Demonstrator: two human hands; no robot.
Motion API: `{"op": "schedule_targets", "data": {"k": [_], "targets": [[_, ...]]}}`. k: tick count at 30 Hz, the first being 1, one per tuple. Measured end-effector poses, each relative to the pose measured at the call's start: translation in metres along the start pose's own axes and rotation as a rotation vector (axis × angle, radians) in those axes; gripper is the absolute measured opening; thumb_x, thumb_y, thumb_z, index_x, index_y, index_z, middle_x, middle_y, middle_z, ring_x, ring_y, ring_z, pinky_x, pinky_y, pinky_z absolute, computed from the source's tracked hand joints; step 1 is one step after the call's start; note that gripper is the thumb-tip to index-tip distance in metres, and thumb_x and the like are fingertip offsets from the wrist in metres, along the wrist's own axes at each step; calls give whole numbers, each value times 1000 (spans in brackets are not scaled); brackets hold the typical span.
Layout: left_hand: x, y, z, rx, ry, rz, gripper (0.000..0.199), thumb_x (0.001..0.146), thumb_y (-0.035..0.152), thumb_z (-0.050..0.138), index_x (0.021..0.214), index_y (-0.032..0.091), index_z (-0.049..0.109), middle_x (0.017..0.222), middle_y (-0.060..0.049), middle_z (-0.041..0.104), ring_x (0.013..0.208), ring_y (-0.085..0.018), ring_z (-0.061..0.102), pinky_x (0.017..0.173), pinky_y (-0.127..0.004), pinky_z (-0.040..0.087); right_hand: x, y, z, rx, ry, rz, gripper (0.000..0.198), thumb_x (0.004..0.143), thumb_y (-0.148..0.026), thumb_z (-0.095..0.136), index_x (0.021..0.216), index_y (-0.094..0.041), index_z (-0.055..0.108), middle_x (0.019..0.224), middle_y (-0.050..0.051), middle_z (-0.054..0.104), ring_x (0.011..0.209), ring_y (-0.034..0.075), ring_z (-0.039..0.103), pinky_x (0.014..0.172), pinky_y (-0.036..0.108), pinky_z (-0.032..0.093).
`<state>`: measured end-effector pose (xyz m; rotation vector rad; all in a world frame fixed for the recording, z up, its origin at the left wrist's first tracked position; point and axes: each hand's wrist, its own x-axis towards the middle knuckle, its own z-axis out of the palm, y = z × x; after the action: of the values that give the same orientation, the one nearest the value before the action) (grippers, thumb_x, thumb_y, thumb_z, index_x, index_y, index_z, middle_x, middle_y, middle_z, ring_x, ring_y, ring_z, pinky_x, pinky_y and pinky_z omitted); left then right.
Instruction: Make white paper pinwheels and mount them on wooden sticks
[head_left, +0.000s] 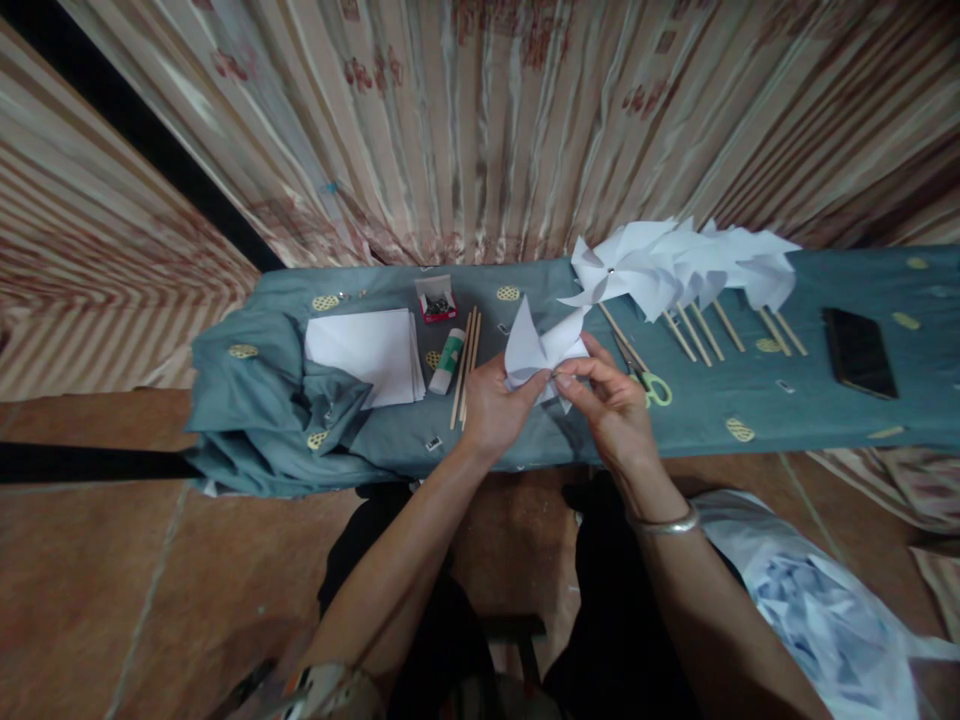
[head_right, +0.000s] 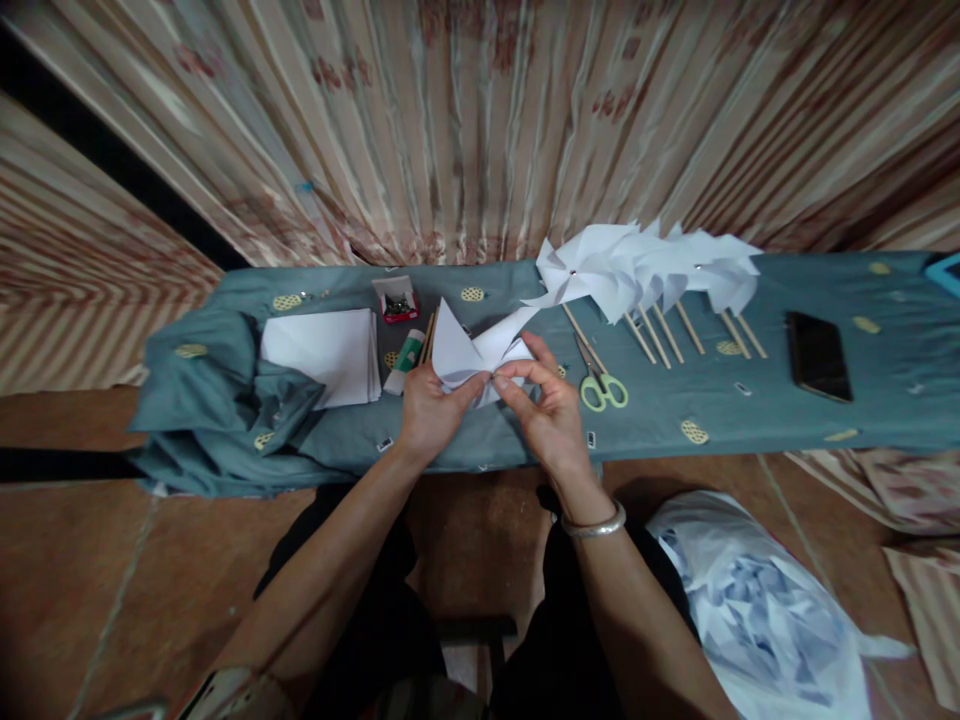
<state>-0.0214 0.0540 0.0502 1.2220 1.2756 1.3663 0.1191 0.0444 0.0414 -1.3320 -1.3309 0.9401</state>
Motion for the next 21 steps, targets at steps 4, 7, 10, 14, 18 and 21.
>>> {"op": "schedule_targets", "data": {"k": [4, 7, 10, 14, 18, 21], "targets": [[-1, -1, -1, 35, -27, 37, 18, 69, 25, 75, 85, 16, 75, 80, -5, 76, 72, -20, 68, 66, -27, 50, 0, 1, 0, 3, 10, 9, 21, 76, -43, 70, 82, -23, 69, 146, 8, 48, 140, 29, 38, 114, 46, 29], [0, -3, -3, 69, -59, 50, 20, 70, 26, 75, 86, 15, 74, 81, -5, 76, 72, -19, 68, 66, -26, 51, 0, 1, 1, 51, 20, 13, 18, 74, -40, 73, 80, -23, 70, 145, 6, 49, 139, 28, 40, 116, 47, 24], [1, -6, -5, 95, -64, 48, 21, 71, 26, 73, 88, 15, 74, 84, -5, 77, 76, -20, 70, 69, -28, 52, 0, 1, 3, 91, 30, 15, 18, 72, -41, 74, 78, -24, 71, 143, 5, 52, 139, 28, 40, 118, 47, 21], [2, -11, -9, 82, -76, 38, 22, 73, 29, 73, 91, 16, 75, 89, -6, 77, 82, -21, 71, 73, -29, 54, 0, 1, 6, 105, 34, 3, 18, 71, -42, 75, 77, -26, 72, 139, 4, 55, 138, 28, 39, 118, 48, 18], [2, -14, -11, 45, -87, 17, 23, 72, 32, 73, 89, 17, 75, 89, -6, 77, 82, -22, 72, 75, -30, 54, 0, 0, 8, 115, 51, 11, 19, 70, -41, 76, 77, -24, 71, 140, 5, 54, 135, 29, 43, 116, 49, 23], [3, -15, -12, 14, -78, 1, 26, 71, 33, 74, 89, 16, 75, 89, -7, 78, 82, -22, 72, 75, -30, 54, 0, 5, 8, 99, 90, 7, 25, 67, -41, 78, 82, -23, 69, 143, 7, 50, 132, 29, 47, 114, 49, 28]]}}
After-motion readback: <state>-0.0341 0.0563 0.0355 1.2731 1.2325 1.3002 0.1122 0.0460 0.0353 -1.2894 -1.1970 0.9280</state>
